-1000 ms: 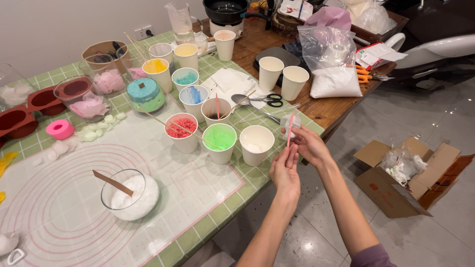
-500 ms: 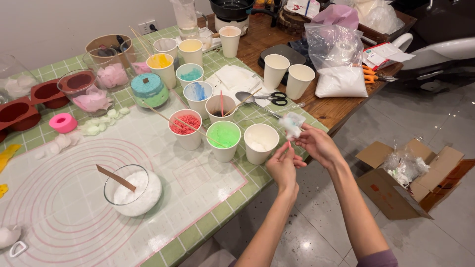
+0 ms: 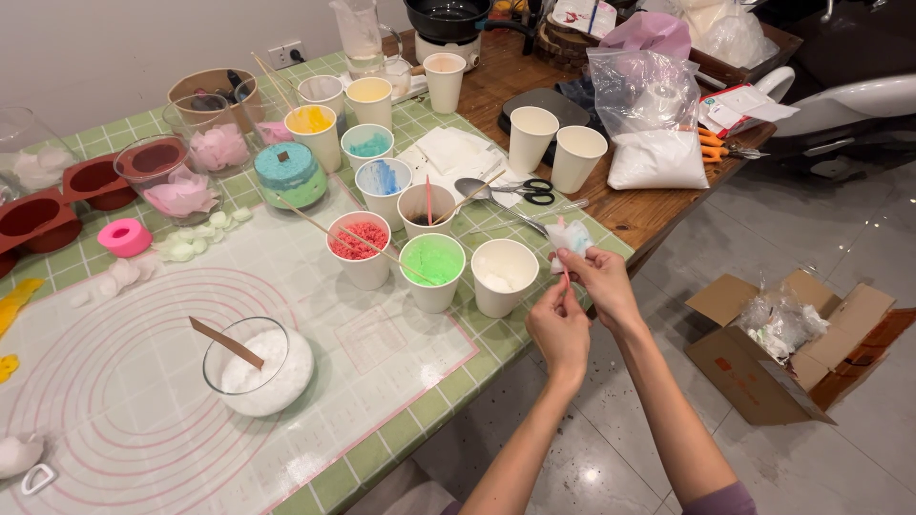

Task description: The recorder is preparing a candle by adjusting the wick and stirring the wax in a glass jar among various candle-making supplies.

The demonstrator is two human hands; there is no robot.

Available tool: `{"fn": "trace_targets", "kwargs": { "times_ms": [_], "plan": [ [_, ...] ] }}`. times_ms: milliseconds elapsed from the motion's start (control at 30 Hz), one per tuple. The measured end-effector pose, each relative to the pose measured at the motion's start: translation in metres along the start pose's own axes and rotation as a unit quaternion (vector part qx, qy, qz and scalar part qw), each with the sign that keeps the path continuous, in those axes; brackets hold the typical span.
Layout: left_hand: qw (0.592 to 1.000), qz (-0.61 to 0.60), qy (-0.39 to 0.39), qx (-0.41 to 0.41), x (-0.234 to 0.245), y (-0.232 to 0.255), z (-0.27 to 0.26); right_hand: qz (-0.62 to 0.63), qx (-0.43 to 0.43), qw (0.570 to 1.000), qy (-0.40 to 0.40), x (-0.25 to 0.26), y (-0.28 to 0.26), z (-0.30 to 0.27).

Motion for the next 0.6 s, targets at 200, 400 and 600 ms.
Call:
{"fn": "trace_targets", "kwargs": {
  "times_ms": [200, 400, 600],
  "plan": [
    [0.981, 0.100, -0.016, -0.164, 0.006, -0.004, -0.006, -0.011, -0.016, 0.999, 0.038, -0.002, 0.018, 0.013],
    [0.947, 0.159, -0.051, -0.275, 0.007, -0.029, -0.005, -0.018, -0.078, 0.996, 0.040, -0.008, 0.012, 0.021],
    [0.863, 0.292, -0.141, -0.387, 0.021, -0.012, 0.006, -0.002, -0.083, 0.997, -0.006, -0.017, 0.014, 0.033]
  ]
}}
Point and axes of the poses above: each hand's wrist, its own z-axis towards the middle knuckle, its own x-axis out of the back of the hand, y = z × x, the point moved 1 cm from there along z, towards the middle knuckle, and after that the axes turned 12 degrees about y, right-handed, at the moved point
